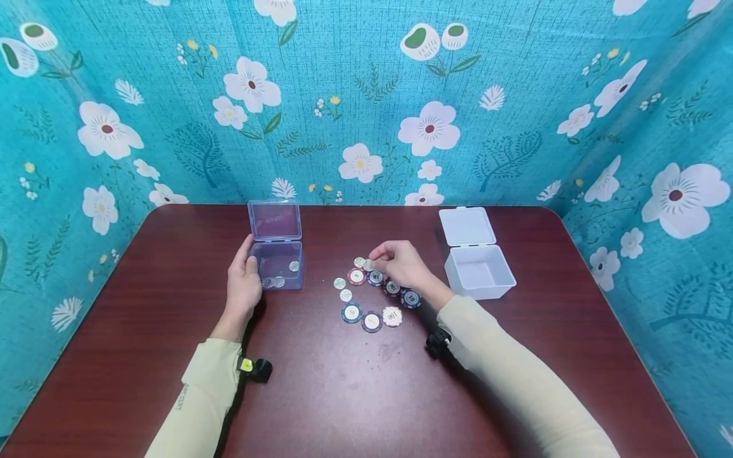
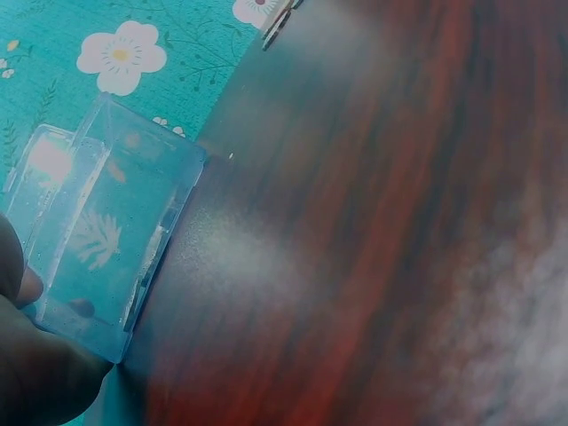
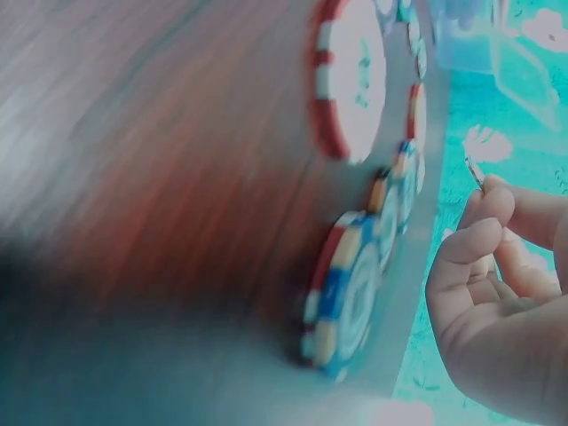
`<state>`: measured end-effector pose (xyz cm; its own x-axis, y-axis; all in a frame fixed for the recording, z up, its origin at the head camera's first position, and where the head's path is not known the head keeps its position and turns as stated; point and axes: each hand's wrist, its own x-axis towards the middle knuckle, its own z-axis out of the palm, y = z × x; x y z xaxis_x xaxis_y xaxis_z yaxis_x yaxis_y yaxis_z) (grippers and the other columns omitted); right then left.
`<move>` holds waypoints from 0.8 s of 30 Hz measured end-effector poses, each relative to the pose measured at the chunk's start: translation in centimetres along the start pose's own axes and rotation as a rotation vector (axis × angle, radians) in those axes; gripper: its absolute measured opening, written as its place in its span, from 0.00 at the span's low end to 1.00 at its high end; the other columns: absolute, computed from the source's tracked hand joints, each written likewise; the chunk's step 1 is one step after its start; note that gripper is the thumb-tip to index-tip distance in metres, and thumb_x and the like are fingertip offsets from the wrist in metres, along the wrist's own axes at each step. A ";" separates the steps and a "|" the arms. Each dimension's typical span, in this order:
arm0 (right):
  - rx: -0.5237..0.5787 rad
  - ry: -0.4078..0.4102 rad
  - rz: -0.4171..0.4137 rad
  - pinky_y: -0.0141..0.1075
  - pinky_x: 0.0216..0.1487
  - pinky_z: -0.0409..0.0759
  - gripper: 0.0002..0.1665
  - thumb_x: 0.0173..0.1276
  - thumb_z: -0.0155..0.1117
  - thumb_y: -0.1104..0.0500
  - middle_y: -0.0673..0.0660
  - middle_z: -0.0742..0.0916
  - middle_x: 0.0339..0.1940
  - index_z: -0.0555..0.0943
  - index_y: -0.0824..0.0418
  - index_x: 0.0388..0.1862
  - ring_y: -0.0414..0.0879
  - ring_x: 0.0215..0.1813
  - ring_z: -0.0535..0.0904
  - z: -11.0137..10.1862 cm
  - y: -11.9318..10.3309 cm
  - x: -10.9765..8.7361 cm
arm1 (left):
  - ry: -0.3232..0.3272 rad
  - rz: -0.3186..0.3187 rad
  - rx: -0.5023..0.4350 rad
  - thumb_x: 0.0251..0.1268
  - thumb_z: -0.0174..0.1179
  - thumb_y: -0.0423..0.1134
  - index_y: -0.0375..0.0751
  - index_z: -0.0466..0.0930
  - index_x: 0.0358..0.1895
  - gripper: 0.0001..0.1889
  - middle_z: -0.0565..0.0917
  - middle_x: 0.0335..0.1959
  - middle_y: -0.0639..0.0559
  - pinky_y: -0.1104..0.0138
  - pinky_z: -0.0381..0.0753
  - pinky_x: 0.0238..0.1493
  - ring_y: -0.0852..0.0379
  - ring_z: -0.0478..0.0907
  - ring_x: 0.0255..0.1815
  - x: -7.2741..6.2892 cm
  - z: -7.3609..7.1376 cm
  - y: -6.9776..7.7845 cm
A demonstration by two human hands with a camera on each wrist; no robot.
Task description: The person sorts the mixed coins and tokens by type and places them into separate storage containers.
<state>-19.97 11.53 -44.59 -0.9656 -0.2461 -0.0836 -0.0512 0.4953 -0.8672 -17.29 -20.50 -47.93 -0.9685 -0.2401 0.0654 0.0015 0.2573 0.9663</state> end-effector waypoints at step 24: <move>0.221 -0.118 0.029 0.39 0.23 0.78 0.05 0.70 0.66 0.67 0.69 0.86 0.37 0.84 0.66 0.42 0.63 0.27 0.77 4.0 -4.3 1.2 | -0.005 0.013 -0.041 0.82 0.34 0.29 0.42 0.52 0.81 0.28 0.58 0.79 0.45 0.58 0.54 0.76 0.52 0.54 0.78 0.0 0.0 0.1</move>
<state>-19.90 5.80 -42.95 -0.9288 -0.3363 -0.1553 0.0454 0.3128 -0.9487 -17.32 -20.51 -47.88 -0.9697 -0.2319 0.0771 0.0245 0.2216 0.9748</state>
